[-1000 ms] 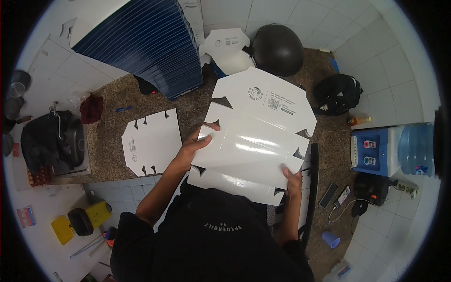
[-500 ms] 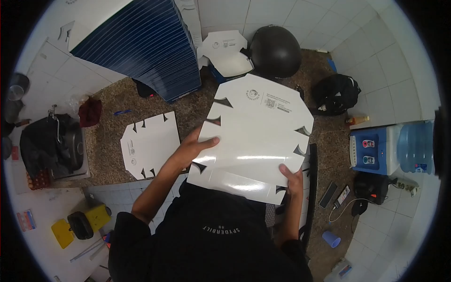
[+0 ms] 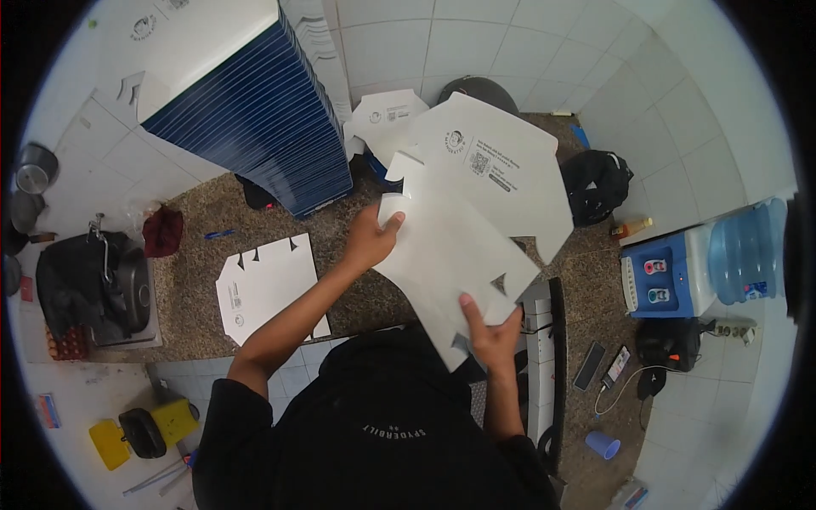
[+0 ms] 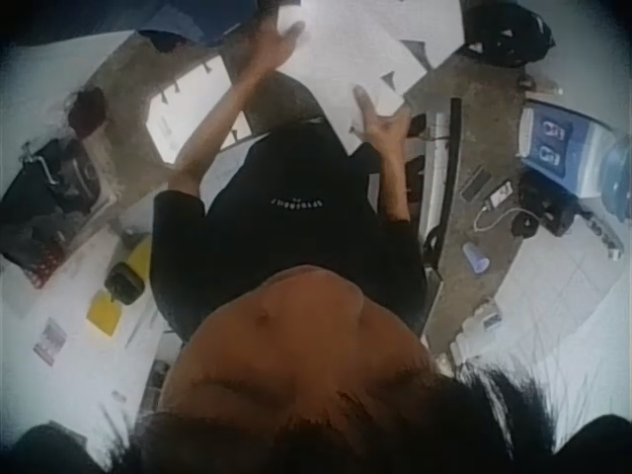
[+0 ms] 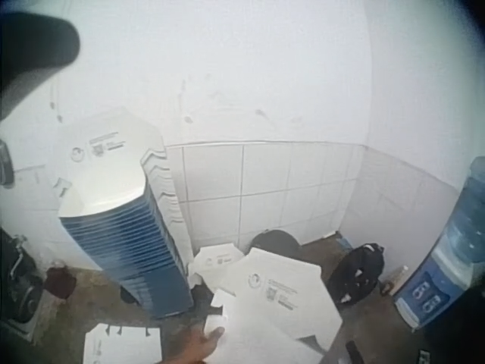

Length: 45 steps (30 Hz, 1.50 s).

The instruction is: Assembling cardboard food containers in a commercial kitchen packaging area.

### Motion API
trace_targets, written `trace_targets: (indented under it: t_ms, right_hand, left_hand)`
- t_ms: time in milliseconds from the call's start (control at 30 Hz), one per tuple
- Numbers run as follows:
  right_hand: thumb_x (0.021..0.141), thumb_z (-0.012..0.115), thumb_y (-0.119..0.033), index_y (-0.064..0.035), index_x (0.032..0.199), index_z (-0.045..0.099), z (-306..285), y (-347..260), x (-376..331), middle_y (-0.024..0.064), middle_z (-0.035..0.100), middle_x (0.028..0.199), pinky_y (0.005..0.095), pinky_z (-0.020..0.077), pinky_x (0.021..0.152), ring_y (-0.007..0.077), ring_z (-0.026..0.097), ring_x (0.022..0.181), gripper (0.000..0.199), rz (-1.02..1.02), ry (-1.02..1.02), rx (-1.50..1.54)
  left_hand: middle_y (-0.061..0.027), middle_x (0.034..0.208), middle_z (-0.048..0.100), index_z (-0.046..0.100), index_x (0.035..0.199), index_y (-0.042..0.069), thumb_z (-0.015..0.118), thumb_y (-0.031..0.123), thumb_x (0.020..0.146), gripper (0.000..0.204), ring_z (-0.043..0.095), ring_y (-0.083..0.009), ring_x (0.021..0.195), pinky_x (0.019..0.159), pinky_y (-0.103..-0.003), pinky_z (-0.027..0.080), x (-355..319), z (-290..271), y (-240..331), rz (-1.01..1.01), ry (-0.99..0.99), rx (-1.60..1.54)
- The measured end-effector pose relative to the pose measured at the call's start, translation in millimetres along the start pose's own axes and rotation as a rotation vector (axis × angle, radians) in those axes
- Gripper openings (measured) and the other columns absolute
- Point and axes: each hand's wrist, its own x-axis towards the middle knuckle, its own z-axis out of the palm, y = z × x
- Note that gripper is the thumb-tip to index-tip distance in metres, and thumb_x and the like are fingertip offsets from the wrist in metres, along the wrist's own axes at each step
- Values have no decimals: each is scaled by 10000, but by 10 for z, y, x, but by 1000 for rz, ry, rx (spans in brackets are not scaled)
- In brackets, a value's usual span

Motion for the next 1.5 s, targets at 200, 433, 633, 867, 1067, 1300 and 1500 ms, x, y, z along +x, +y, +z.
trace_targets:
  t_ms: [200,433,633,867,1067,1300,1500]
  right_hand:
    - [813,700,-62,51,946,661,327,13,-119,66,689,837,248,501,672,109,644,745,179,-68,-316,91]
    - [829,694,-114,25,910,677,398,26,-52,54,684,788,256,495,606,87,616,680,162,-113,-366,86]
    - [818,709,-134,58,1009,635,-361,189,255,125,686,886,284,520,679,147,646,759,280,254,-135,98]
    - [838,683,-198,44,1044,612,-326,829,377,106,674,922,312,498,725,172,626,808,326,224,16,88]
    - [863,635,-202,21,1126,564,20,1498,495,111,645,956,316,482,769,199,617,871,353,67,315,-30]
    - [959,440,-306,-26,1335,416,-59,1804,524,134,515,1247,338,409,957,233,491,1150,470,-6,-254,1493]
    - [938,490,-301,-16,1351,379,7,1536,393,110,508,1262,322,409,958,220,500,1127,514,95,-87,1259]
  left_hand:
    - [-132,1051,633,532,1197,3,516,265,905,393,606,-234,949,837,-340,463,-37,362,-114,-61,-97,-356]
    - [-169,1202,540,361,1356,-18,458,288,902,557,564,-238,1044,941,-352,434,-251,521,-388,-105,-540,-1039]
    - [-239,1251,519,380,1328,-74,614,149,751,662,541,-345,1145,981,-452,435,-120,-208,-292,-585,-481,-890]
    - [-189,1115,588,461,1260,-46,650,126,706,610,588,-290,1047,915,-377,460,-194,-60,-140,-452,-402,-587]
    - [-219,1272,498,335,1334,-24,641,103,641,768,575,-320,1061,902,-378,447,-781,421,597,244,-487,-91]
    - [-261,1380,395,285,1363,21,609,68,646,788,495,-435,1159,972,-370,407,-1076,636,912,236,-522,-186]
    - [-229,1292,473,355,1343,-8,530,93,608,763,470,-360,1227,1023,-359,349,-1053,756,964,342,-356,-62]
